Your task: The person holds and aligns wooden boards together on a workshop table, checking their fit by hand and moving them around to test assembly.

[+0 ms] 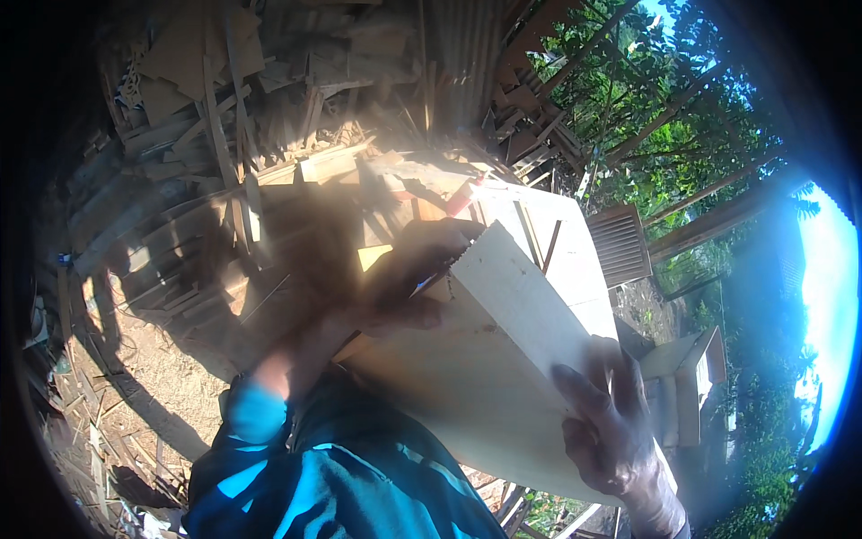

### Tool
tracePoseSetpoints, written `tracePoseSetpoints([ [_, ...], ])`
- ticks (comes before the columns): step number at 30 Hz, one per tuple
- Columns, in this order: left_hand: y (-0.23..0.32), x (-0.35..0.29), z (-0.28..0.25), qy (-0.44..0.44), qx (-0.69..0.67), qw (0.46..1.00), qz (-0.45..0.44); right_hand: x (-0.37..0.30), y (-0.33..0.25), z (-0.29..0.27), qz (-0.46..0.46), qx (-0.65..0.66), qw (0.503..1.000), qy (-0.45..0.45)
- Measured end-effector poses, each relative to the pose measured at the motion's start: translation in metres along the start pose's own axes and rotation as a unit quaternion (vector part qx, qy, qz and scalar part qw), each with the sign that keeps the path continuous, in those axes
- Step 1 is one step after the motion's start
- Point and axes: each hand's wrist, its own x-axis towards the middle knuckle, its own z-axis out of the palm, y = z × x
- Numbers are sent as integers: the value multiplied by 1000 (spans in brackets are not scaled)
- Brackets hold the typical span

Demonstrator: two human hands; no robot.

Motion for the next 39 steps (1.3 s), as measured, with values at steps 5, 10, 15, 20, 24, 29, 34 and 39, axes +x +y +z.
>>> tracePoseSetpoints([
  [5,6,11,-6,-31,112,993,9,6,9,0,-6,17,1000,10],
  [10,-2,31,-13,-65,46,996,45,5,20,0,3,57,998,-4],
  [15,-3,36,-16,-78,54,995,39,6,23,-2,-2,69,998,4],
  [20,-1,38,-21,-93,88,991,44,9,21,-1,-15,51,998,22],
  [24,-1,37,-18,-79,88,992,50,10,22,0,-19,63,997,32],
  [29,-1,37,-16,-71,75,994,21,11,27,-1,-29,12,999,23],
  [34,-8,39,-13,-63,19,997,27,11,34,0,-26,41,999,17],
  [39,-10,34,-15,-85,28,996,15,5,28,1,-20,56,998,23],
])
